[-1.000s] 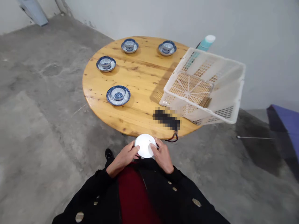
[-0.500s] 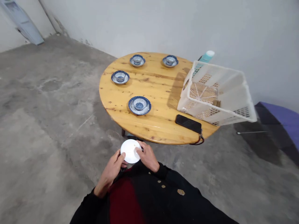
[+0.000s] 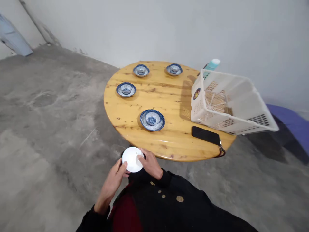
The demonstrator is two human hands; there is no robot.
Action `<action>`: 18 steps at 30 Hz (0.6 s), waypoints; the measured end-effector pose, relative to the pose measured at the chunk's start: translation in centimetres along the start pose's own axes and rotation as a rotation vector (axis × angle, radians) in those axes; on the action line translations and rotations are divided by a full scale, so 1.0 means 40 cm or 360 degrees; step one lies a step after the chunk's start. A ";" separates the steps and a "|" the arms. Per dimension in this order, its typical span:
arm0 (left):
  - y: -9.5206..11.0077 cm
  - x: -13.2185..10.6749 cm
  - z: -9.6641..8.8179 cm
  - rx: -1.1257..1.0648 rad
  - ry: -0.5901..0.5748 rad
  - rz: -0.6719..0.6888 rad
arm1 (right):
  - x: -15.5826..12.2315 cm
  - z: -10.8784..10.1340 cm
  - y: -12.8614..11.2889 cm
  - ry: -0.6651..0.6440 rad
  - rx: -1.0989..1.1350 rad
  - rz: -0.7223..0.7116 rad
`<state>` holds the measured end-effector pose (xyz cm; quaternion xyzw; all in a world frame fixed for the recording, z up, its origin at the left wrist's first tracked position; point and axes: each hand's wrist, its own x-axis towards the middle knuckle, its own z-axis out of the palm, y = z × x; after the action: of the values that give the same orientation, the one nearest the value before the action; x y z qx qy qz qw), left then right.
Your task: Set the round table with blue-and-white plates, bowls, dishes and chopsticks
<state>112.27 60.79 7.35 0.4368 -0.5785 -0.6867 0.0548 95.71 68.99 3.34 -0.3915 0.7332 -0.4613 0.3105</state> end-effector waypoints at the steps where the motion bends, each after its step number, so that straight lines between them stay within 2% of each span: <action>1: 0.014 0.027 -0.019 0.0025 -0.0005 0.0002 | 0.029 0.011 0.000 0.0020 0.0015 0.0001; 6: 0.102 0.193 -0.110 0.0115 -0.0103 -0.0004 | 0.192 0.048 -0.007 0.0196 0.0085 0.0101; 10: 0.198 0.327 -0.160 0.0191 -0.0237 0.0012 | 0.314 0.048 -0.019 0.0394 0.0147 0.0170; 14: 0.286 0.445 -0.173 0.0288 -0.0339 0.0070 | 0.408 0.026 -0.024 0.0583 0.0172 0.0192; 18: 0.348 0.548 -0.153 0.0405 -0.0459 0.0143 | 0.466 -0.024 -0.024 0.0767 0.0113 0.0251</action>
<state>96.92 38.97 7.61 0.3110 -0.6815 -0.6603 -0.0535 85.88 53.11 2.84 -0.2005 0.7977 -0.5410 0.1754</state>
